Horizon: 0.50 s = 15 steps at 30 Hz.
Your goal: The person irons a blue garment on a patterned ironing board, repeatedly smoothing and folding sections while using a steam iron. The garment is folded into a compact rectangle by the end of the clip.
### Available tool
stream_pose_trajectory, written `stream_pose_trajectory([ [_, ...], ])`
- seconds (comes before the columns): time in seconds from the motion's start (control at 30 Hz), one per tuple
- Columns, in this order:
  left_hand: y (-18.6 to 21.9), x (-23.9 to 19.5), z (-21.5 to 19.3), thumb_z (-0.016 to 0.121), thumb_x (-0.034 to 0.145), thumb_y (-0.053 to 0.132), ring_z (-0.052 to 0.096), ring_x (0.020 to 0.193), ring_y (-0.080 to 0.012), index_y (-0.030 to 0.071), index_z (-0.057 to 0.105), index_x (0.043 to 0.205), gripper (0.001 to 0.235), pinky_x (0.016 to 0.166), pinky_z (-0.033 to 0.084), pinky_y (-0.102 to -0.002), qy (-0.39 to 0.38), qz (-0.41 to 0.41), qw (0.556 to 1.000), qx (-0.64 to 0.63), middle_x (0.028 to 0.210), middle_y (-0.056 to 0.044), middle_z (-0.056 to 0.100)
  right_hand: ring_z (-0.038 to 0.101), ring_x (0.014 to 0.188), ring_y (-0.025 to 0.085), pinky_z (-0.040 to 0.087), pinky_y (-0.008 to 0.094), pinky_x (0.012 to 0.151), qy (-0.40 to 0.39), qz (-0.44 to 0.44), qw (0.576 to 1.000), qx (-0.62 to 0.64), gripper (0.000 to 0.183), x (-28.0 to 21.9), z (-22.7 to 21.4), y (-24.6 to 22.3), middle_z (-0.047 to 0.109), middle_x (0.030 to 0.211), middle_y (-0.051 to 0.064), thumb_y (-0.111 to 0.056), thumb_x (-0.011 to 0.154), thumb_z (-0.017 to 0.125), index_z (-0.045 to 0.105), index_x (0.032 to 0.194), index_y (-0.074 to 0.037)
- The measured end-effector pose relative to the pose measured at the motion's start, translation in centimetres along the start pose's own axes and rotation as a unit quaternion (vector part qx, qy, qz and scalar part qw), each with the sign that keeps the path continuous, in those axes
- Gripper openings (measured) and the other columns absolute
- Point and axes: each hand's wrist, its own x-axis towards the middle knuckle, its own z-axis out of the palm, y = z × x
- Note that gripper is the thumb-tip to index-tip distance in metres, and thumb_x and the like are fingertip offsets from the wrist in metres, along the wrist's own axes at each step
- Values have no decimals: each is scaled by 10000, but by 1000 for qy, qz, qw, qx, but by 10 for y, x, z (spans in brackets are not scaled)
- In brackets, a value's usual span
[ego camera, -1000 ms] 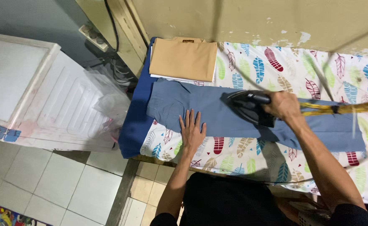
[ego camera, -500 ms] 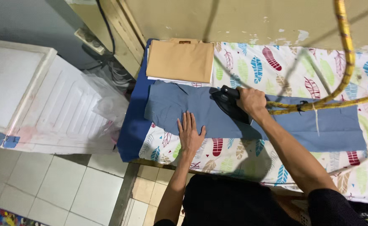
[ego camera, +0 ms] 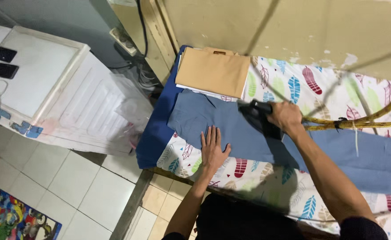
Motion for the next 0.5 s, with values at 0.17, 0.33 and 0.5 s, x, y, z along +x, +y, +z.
stream_pose_trajectory([
  [0.17,0,1,4,645,888,424,264,1520,-409,-110,409,1492,841,1242,91,-605,-45,-18,999,0,1590,-304,352,773,880,336,614,474,821,-31,-77,996,-40,345,-15,0,7,783,944,159,-445,904,659,721,1204,-286],
  [0.33,-2,-1,6,637,896,431,246,1537,-399,-104,425,1495,832,1255,87,-596,-49,-27,998,-1,1608,-294,338,763,893,348,616,477,808,20,-2,1000,-7,378,-1,1,-4,774,956,159,-369,827,722,741,1197,-290],
  [0.5,1,1,5,639,895,437,241,1539,-396,-98,470,1472,805,1261,97,-595,-25,-22,999,-3,1606,-286,352,768,855,349,611,484,807,-20,11,1000,10,493,-5,-8,-6,772,923,175,-395,816,719,678,1304,-331],
])
